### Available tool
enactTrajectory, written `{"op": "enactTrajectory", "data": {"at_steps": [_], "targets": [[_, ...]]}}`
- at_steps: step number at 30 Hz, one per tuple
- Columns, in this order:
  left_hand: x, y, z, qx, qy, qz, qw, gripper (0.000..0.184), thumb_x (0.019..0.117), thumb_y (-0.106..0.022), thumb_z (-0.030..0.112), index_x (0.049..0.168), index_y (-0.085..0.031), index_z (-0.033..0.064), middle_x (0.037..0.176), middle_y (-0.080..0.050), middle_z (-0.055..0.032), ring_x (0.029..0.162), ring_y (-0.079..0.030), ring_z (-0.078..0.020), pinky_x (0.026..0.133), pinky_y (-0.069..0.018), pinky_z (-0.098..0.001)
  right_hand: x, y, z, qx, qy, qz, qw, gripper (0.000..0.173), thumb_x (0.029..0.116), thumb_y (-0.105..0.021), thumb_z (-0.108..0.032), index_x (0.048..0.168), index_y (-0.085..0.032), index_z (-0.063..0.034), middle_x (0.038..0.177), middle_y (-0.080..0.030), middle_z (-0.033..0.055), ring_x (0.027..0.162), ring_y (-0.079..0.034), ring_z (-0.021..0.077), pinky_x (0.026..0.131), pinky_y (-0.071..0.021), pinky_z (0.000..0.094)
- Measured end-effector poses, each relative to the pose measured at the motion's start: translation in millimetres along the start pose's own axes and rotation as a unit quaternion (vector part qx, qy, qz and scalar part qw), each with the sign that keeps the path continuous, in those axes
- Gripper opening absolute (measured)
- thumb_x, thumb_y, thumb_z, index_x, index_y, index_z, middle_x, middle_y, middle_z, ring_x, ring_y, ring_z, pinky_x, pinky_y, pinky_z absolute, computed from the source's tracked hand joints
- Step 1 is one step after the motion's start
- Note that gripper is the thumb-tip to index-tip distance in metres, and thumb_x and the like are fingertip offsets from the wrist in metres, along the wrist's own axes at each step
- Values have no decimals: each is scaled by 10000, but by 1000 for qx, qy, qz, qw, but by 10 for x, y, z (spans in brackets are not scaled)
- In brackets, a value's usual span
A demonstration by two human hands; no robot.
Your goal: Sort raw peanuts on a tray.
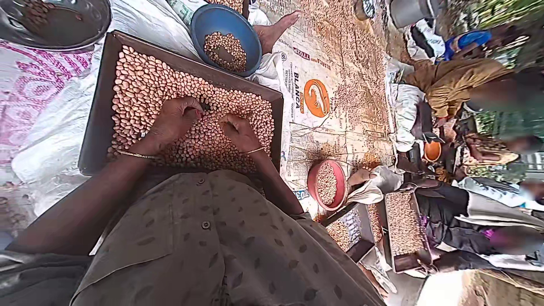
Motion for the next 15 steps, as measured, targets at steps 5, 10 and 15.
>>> {"op": "enactTrajectory", "data": {"at_steps": [5,10,15], "targets": [[-1,144,-70,-71,38,40,996,170,1051,-502,42,1093,-657,-13,953,-673,-115,754,-643,-119,725,-564,-305,21,-397,-111,-200,8,-67,977,231,1019,-571,-150,1170,-704,-35,972,-740,184,892,-728,378,767,-566,584],[-52,371,-27,-127,37,93,987,197,1060,-479,75,1118,-638,-25,960,-668,-83,758,-637,-70,724,-561,-255,-43,-480,-206,-310,24,-34,950,272,1033,-546,-171,1212,-691,-27,876,-735,190,814,-733,390,675,-566,552],[-188,1044,-137,-169,-28,239,956,175,1049,-487,135,1146,-593,35,983,-655,54,785,-640,10,735,-566,-206,-60,-456,-151,-304,35,7,952,272,1033,-536,-183,1174,-695,-13,870,-739,180,753,-733,374,640,-572,546]]}}
Point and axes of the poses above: each hand's wrist, its own x-axis towards the middle knuckle, its own y-axis out of the back of the hand, z = x × y, the point moved 7 cm from there along x, towards the middle knuckle
